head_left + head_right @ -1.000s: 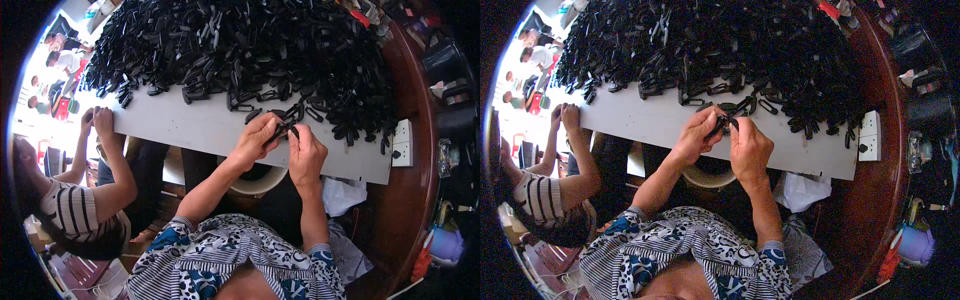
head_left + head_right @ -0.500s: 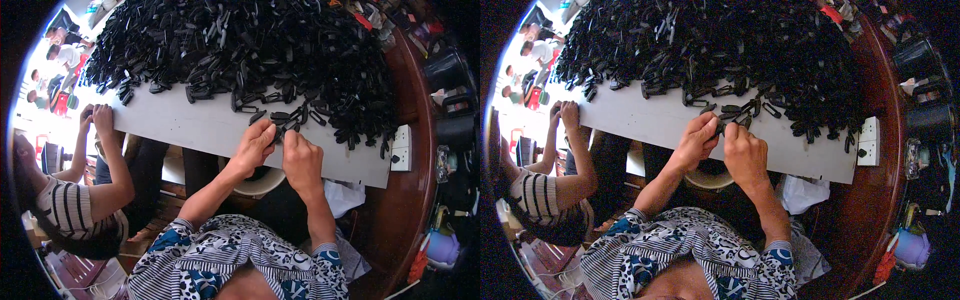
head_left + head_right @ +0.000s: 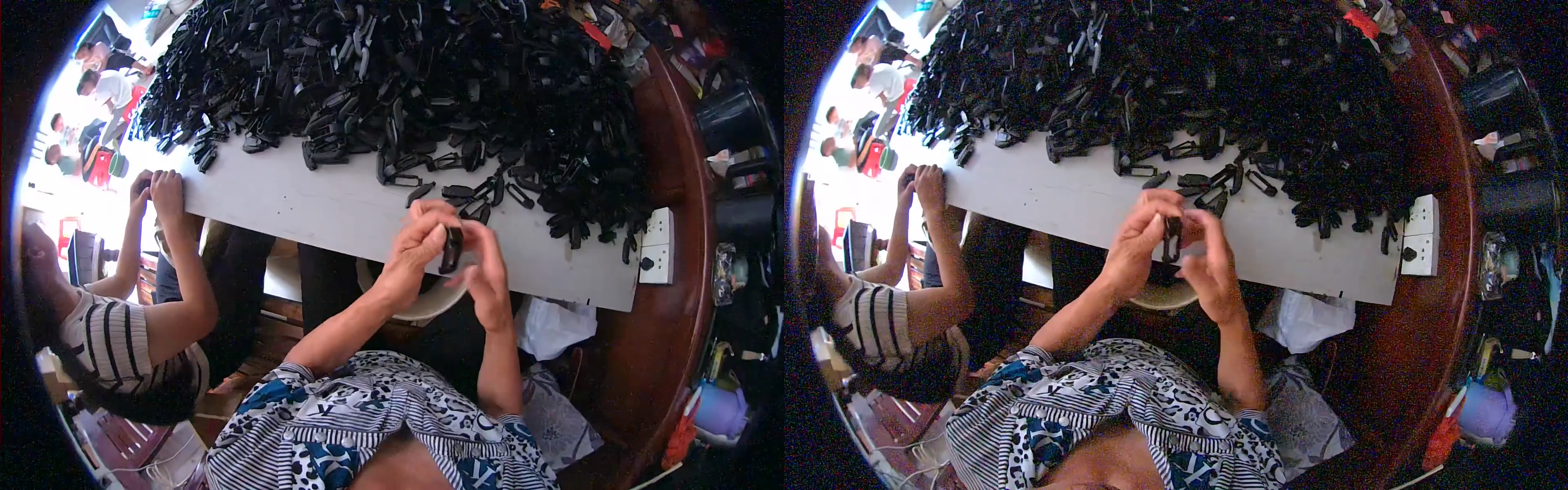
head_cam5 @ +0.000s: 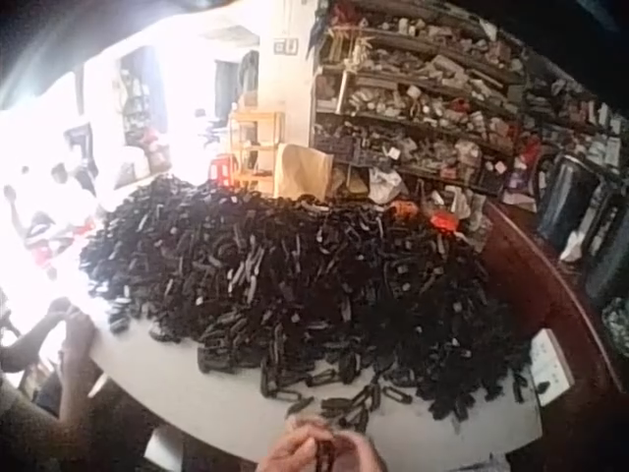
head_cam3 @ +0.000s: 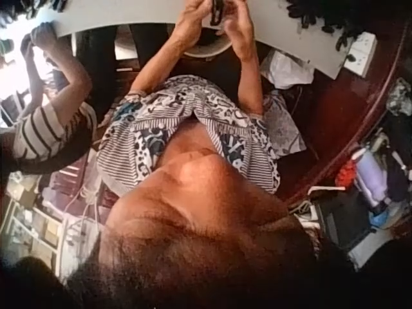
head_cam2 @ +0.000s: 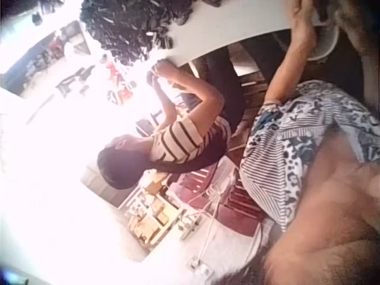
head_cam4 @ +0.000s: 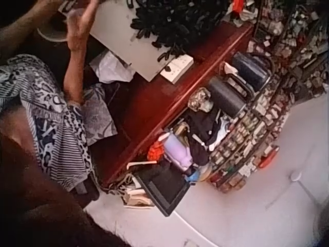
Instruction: Assembling small black plastic components by hand at a manufacturing workbench.
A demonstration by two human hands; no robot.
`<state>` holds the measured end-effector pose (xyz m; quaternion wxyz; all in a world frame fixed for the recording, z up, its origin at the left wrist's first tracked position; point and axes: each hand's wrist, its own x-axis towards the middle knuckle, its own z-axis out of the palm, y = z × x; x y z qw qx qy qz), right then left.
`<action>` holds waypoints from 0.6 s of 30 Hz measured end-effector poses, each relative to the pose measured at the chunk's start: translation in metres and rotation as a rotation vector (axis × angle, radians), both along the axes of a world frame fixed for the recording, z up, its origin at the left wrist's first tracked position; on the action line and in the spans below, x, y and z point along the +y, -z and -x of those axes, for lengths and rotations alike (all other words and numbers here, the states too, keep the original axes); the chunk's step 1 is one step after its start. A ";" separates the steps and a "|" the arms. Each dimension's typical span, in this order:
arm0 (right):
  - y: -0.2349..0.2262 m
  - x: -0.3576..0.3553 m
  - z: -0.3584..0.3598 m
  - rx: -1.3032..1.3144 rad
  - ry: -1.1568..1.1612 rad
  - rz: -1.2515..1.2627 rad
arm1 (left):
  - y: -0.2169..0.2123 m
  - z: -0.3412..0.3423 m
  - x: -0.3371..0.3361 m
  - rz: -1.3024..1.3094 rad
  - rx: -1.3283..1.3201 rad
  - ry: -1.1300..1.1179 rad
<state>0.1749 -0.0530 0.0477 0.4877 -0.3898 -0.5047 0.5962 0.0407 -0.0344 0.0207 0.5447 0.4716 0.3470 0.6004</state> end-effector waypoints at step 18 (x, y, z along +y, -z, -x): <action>0.047 -0.042 0.024 -1.239 -0.282 -0.283 | -0.054 -0.020 0.070 -0.463 1.027 -0.182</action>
